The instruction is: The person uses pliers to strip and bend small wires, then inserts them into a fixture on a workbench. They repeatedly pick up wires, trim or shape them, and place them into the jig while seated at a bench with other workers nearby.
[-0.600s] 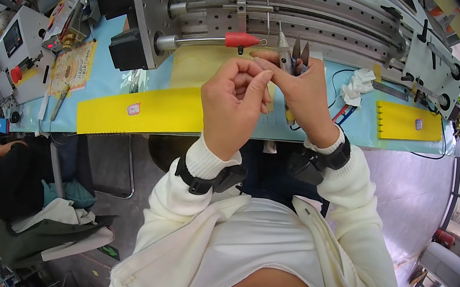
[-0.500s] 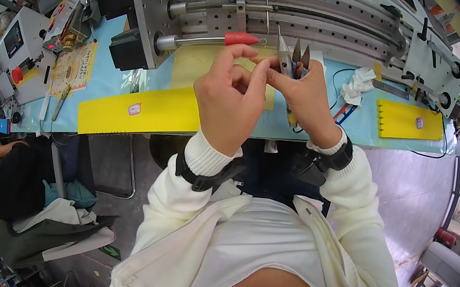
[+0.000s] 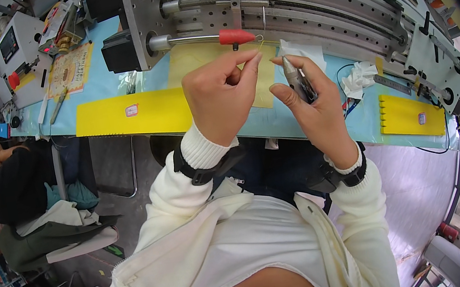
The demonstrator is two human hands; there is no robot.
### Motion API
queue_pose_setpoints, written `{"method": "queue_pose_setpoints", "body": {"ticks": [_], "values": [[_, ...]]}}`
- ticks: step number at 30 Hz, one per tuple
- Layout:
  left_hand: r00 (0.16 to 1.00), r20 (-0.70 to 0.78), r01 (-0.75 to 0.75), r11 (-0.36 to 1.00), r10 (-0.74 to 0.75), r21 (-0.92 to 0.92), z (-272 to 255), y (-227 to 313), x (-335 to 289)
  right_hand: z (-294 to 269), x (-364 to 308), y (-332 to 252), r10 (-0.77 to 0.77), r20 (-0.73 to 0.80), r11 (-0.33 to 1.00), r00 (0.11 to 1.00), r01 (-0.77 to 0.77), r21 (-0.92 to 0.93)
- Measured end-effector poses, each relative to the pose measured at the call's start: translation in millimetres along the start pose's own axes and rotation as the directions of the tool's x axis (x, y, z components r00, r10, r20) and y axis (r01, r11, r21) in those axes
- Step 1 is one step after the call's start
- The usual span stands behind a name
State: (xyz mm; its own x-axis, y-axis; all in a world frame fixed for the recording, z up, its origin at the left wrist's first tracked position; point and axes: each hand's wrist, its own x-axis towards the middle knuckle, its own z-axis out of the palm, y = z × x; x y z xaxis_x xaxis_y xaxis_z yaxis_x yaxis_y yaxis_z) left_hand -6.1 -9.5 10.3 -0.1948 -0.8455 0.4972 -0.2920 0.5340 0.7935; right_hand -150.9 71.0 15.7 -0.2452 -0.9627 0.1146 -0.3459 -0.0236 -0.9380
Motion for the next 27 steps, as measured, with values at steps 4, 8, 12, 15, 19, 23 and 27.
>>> {"method": "queue_pose_setpoints", "body": {"ticks": [4,8,12,15,19,23,27], "values": [[1.000,-0.014,0.001,1.000,-0.001,-0.032,0.1,0.4,-1.6,-2.2,0.0,-3.9,0.048,0.060,0.999,0.997,-0.049,0.010],[1.000,-0.012,0.010,1.000,-0.010,-0.025,-0.5,0.9,-2.6,1.1,3.0,-2.6,0.010,0.065,0.999,0.998,-0.012,0.034],[1.000,-0.009,0.010,1.000,-0.011,-0.029,-1.1,0.9,-3.1,2.7,3.5,-4.2,0.007,0.059,0.999,0.998,-0.009,0.034],[1.000,-0.011,0.012,0.999,-0.013,-0.035,-1.1,0.8,-2.9,3.4,5.3,-5.6,0.017,0.061,0.999,0.998,-0.019,0.045],[1.000,-0.008,0.017,0.999,-0.017,-0.037,-1.4,0.7,-3.0,4.3,7.0,-6.0,0.028,0.058,0.998,0.998,-0.032,0.060],[1.000,-0.006,0.021,0.999,-0.021,-0.035,-1.7,0.6,-3.1,5.1,6.0,-5.4,0.045,0.060,0.997,0.997,-0.048,0.061],[1.000,-0.006,0.014,0.999,-0.015,-0.032,-2.4,0.4,-2.9,4.8,-0.6,-6.7,0.049,0.051,0.995,0.997,-0.054,0.087]]}}
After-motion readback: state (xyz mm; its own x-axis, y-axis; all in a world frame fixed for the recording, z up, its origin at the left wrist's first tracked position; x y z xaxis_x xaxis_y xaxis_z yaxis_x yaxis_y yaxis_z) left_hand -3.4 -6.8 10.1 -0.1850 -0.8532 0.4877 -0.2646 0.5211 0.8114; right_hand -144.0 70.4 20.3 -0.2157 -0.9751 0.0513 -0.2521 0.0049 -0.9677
